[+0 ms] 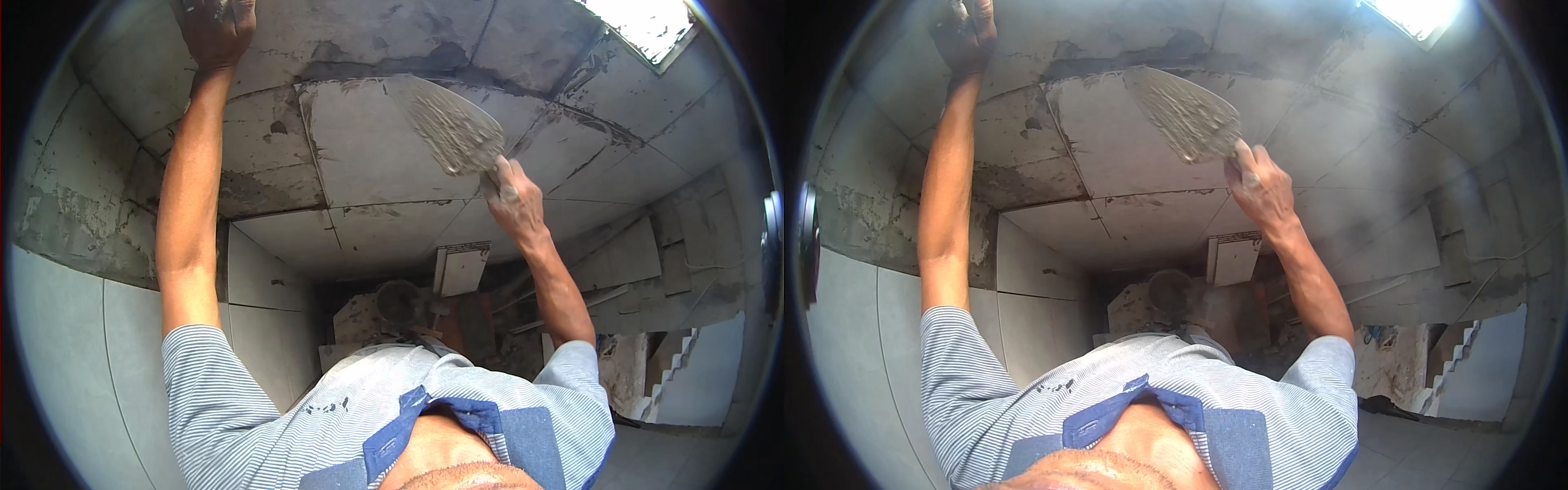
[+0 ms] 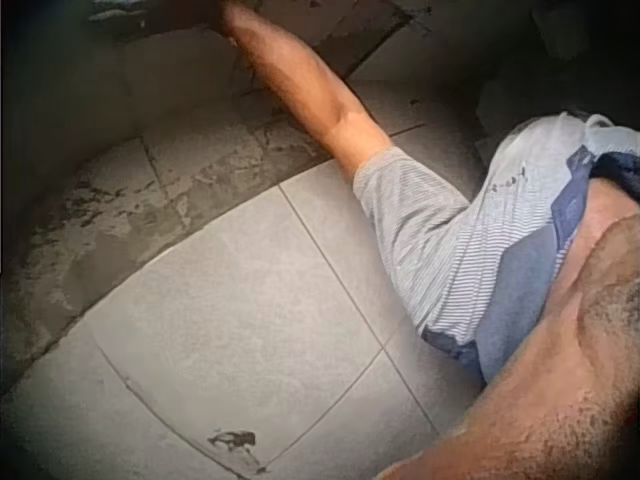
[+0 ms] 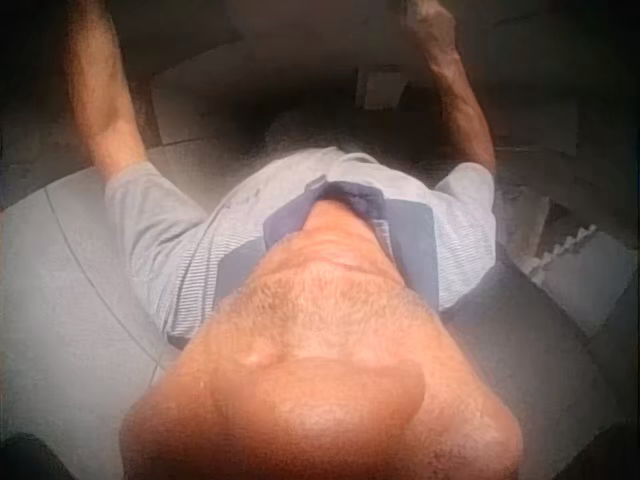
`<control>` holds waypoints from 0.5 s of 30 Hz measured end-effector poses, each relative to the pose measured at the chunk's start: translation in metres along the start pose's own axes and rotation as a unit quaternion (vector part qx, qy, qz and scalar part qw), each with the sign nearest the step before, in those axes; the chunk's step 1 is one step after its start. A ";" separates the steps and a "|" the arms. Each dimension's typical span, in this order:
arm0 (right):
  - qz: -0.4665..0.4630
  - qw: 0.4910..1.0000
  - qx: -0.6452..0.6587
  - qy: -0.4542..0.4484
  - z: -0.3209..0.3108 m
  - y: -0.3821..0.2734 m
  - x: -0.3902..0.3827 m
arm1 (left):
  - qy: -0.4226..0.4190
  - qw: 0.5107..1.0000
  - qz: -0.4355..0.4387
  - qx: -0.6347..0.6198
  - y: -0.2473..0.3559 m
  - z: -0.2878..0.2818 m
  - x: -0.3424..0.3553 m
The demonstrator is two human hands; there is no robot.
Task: The person applies mortar to the ceiling and onto a tile using a trowel, presses the tile against the ceiling by hand, and taps it into place with a rubber mallet.
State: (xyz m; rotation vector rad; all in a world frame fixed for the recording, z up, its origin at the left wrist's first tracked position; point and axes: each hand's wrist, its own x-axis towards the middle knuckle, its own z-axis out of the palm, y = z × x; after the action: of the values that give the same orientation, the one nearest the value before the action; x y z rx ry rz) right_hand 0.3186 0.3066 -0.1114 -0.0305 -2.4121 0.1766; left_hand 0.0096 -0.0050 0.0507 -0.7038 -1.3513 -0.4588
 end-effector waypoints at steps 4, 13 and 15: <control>-0.037 0.991 -0.126 -0.034 -0.012 0.006 0.027 | 0.010 1.000 0.017 0.017 0.001 0.001 0.002; 0.018 0.964 -0.231 -0.128 -0.068 0.066 0.039 | -0.040 0.999 -0.014 -0.009 -0.004 -0.001 -0.003; 0.056 0.975 -0.186 -0.108 -0.060 0.086 0.026 | 0.001 1.000 0.007 -0.006 -0.004 0.002 -0.002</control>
State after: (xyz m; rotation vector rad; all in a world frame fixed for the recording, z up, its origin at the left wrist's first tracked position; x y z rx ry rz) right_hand 0.3367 0.4008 -0.0614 -0.3347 -2.6299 -0.2366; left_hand 0.0052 -0.0061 0.0499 -0.7230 -1.3421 -0.4567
